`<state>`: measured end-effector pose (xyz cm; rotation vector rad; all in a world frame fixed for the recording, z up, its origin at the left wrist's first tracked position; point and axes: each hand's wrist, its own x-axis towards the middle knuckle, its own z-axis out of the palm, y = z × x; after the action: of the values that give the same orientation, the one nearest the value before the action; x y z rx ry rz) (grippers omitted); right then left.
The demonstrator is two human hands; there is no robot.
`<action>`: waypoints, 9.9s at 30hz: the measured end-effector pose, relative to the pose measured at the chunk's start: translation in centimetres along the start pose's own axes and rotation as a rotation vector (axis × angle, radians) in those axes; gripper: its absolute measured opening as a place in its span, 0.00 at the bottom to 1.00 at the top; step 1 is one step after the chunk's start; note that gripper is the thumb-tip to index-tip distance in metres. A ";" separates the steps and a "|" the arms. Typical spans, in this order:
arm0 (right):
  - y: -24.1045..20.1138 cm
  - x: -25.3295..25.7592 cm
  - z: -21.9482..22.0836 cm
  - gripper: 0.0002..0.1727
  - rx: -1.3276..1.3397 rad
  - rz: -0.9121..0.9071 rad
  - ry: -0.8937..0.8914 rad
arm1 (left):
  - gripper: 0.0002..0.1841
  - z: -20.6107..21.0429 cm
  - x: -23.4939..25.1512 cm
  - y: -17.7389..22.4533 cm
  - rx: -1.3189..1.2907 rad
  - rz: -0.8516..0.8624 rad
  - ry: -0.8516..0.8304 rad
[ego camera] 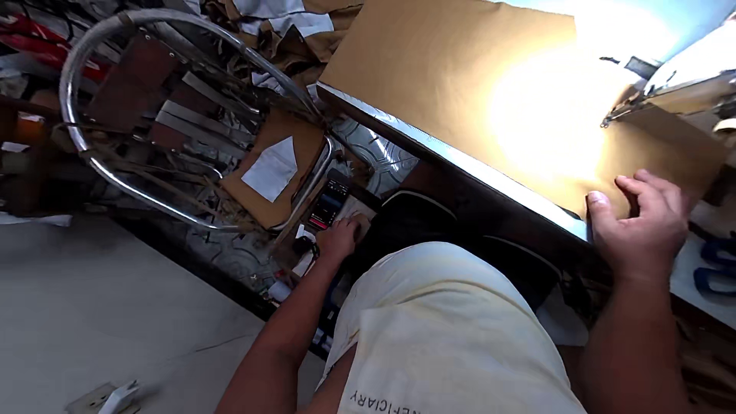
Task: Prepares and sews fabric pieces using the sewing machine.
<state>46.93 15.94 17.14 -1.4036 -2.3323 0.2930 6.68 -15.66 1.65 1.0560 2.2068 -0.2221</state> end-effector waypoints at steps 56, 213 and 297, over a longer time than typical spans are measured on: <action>1.7 -0.2 0.8 0.31 0.075 0.043 0.001 | 0.18 -1.8 -0.5 -5.6 -0.801 -0.120 -0.017; 0.6 3.7 -0.2 0.31 0.033 -0.186 -0.196 | 0.47 -21.8 8.6 34.8 0.307 1.381 0.304; -0.1 0.3 0.2 0.15 0.382 -0.129 0.042 | 0.21 -13.9 -0.1 25.0 -0.057 1.160 0.721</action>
<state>46.66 16.15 17.01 -1.0605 -2.1746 0.6258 18.32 6.49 15.44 2.4189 1.7007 0.8327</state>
